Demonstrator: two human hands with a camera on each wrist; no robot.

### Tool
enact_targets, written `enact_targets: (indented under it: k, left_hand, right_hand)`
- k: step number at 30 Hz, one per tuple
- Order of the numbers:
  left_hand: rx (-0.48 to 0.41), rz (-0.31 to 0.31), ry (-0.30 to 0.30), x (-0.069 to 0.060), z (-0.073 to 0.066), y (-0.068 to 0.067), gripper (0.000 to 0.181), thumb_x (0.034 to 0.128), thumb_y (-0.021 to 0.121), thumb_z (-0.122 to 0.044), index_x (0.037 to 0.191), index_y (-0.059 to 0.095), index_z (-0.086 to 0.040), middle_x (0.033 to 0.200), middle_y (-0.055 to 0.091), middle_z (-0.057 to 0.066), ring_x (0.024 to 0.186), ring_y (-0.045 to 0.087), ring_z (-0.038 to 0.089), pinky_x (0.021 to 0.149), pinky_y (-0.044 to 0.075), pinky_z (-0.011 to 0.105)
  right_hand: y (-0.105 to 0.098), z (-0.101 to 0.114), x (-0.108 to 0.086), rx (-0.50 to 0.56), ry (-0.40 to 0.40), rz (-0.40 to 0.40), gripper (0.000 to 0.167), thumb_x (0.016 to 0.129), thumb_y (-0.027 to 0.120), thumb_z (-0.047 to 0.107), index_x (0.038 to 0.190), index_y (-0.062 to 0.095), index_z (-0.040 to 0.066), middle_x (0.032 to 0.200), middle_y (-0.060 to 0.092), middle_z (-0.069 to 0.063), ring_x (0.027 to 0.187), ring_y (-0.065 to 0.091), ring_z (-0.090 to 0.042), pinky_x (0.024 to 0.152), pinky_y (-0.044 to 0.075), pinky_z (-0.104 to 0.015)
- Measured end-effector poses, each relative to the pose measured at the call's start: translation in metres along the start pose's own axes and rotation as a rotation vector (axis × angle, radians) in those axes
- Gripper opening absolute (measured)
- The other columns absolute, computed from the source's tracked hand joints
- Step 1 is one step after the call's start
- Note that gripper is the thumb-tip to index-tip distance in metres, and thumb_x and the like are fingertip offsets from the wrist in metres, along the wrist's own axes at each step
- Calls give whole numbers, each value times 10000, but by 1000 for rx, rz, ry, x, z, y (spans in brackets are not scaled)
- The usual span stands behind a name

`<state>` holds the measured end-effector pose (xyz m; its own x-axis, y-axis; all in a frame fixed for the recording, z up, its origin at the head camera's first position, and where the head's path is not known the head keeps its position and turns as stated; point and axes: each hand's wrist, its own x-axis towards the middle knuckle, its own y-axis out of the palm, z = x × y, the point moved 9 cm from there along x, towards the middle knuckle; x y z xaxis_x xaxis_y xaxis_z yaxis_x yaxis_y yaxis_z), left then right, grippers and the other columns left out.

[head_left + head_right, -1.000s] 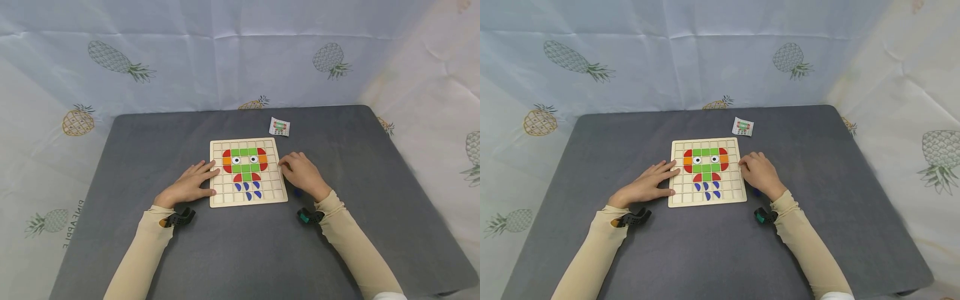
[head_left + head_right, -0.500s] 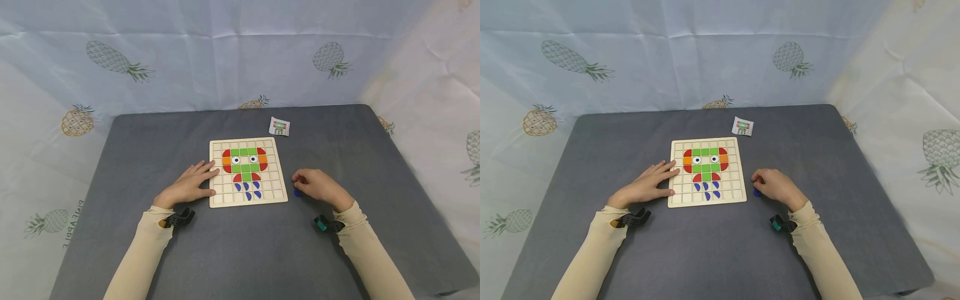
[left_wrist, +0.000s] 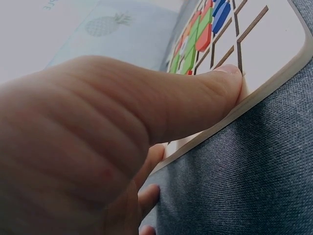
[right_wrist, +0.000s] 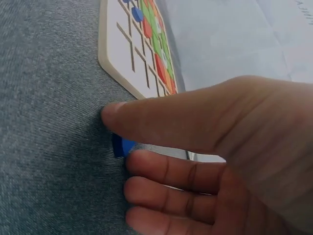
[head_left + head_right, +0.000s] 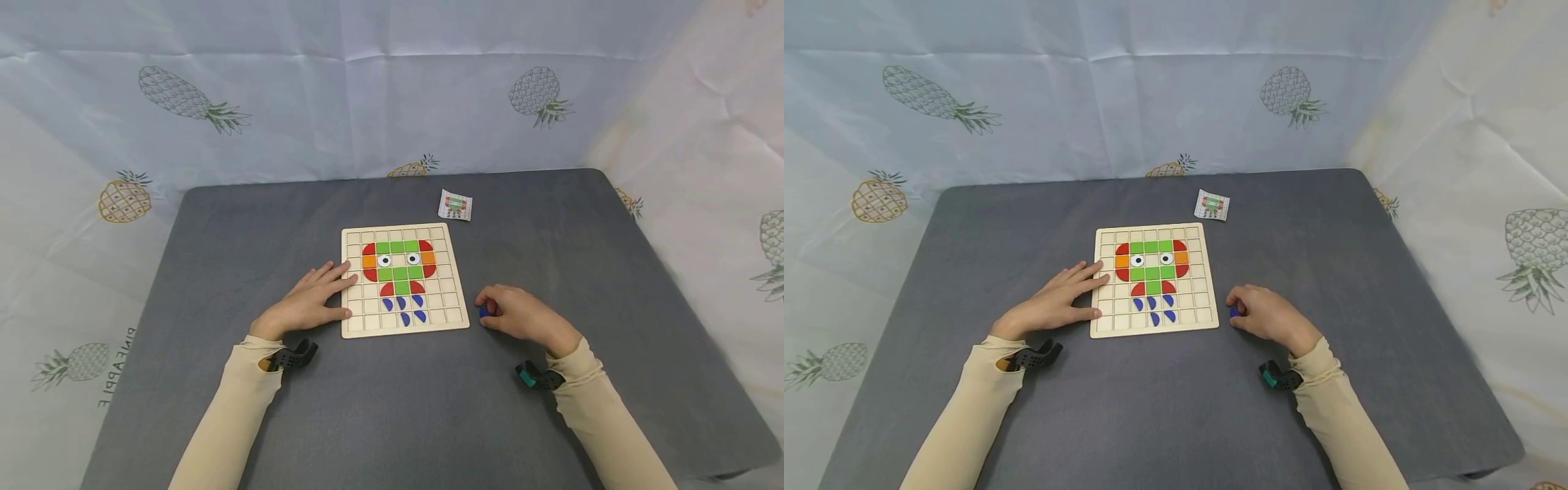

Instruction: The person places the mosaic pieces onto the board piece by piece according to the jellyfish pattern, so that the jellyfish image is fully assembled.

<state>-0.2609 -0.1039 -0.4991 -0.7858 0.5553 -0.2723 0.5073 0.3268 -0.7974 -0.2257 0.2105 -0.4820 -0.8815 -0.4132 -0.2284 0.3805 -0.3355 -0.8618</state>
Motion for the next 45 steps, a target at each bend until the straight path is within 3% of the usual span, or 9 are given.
enact_targets:
  k: [7, 18, 27, 34, 41, 45]
  left_hand:
    - [5, -1, 7, 1, 0, 1, 728, 946, 697, -348, 1579, 385, -168, 1708, 198, 86, 1589, 80, 385, 1286, 58, 607]
    - [1, -5, 12, 1, 0, 2, 726, 949, 698, -352, 1578, 387, -162, 1707, 199, 93, 1587, 81, 391, 1282, 62, 617]
    - [9, 2, 9, 0, 0, 1, 719, 956, 686, -353, 1579, 384, -161, 1707, 196, 99, 1587, 81, 394, 1284, 62, 614]
    - [11, 4, 10, 1, 0, 1, 718, 957, 684, -353, 1581, 381, -169, 1709, 192, 90, 1588, 76, 389, 1284, 62, 614]
    - [7, 2, 5, 1, 0, 1, 725, 948, 698, -339, 1580, 384, -173, 1711, 190, 82, 1590, 76, 380, 1285, 58, 611]
    - [2, 0, 9, 1, -1, 1, 725, 948, 701, -344, 1578, 387, -174, 1710, 191, 85, 1590, 78, 380, 1285, 59, 611]
  right_hand:
    - [0, 0, 3, 0, -5, -21, 165, 913, 693, 58, 1078, 685, 45, 872, 606, -28, 767, 524, -133, 669, 451, -301]
    - [-7, 4, 11, 49, -1, -42, 218, 905, 602, -15, 1089, 717, 9, 901, 643, -56, 760, 530, -136, 654, 461, -277]
    - [-32, 32, 26, 120, -83, -156, 222, 956, 623, 28, 1157, 717, 28, 989, 655, -61, 828, 536, -168, 685, 487, -269]
    - [-41, 57, 40, 173, -150, -156, 231, 962, 604, 33, 1164, 716, 19, 1001, 642, -62, 841, 539, -182, 695, 492, -279]
    - [-44, 81, 56, 192, -216, -137, 189, 969, 651, 53, 1142, 725, 34, 1032, 706, -59, 916, 604, -186, 804, 556, -346]
    - [-46, 93, 62, 213, -241, -151, 177, 963, 669, 57, 1119, 751, 75, 1038, 681, -58, 908, 578, -192, 765, 533, -342]
